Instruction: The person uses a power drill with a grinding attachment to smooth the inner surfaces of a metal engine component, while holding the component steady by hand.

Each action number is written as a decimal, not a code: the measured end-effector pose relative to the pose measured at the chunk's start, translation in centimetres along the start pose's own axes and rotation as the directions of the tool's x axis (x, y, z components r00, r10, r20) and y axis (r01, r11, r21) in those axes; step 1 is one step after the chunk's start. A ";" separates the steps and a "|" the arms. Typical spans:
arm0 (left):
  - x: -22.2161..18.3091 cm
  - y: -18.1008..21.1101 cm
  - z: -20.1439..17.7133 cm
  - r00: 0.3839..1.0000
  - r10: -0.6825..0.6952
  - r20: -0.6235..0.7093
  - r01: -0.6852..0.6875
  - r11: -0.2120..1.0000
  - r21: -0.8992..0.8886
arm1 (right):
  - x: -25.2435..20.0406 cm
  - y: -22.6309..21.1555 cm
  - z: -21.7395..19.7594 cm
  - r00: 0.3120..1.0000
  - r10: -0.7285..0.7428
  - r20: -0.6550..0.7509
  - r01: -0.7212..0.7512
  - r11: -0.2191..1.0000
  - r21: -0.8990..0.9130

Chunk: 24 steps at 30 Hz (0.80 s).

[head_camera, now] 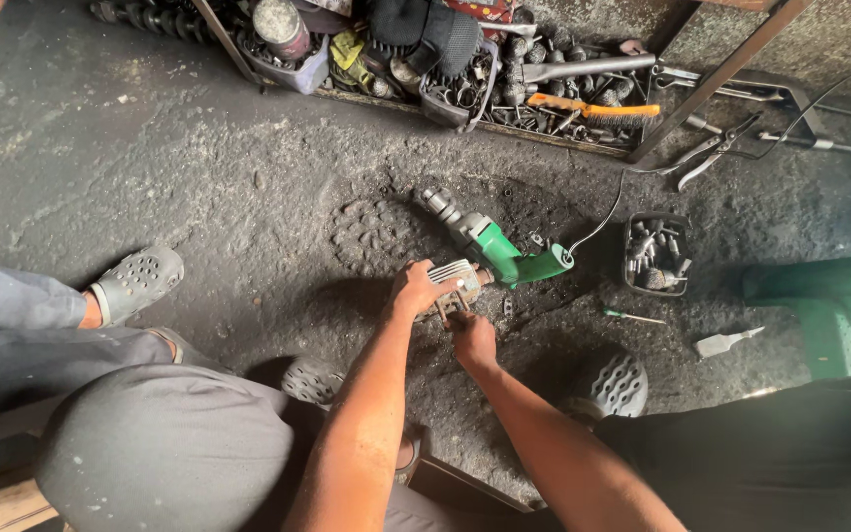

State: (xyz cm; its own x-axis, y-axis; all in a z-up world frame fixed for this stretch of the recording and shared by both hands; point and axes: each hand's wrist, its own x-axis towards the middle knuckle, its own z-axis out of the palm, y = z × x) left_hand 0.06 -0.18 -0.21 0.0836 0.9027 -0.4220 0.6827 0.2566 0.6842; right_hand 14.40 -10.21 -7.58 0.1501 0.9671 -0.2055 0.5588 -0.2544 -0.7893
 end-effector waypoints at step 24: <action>6.0 -4.7 3.0 0.999 0.053 -0.010 -0.052 0.996 0.067 | 15.0 -3.9 -24.5 0.625 0.155 0.765 -0.216 0.976 -0.021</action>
State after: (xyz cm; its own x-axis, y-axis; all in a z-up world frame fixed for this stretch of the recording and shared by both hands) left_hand -0.45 3.01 -7.81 0.1125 0.9183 -0.3797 0.7248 0.1856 0.6635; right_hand 34.41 5.18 6.63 -0.4436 0.5681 -0.6932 0.5301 -0.4574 -0.7140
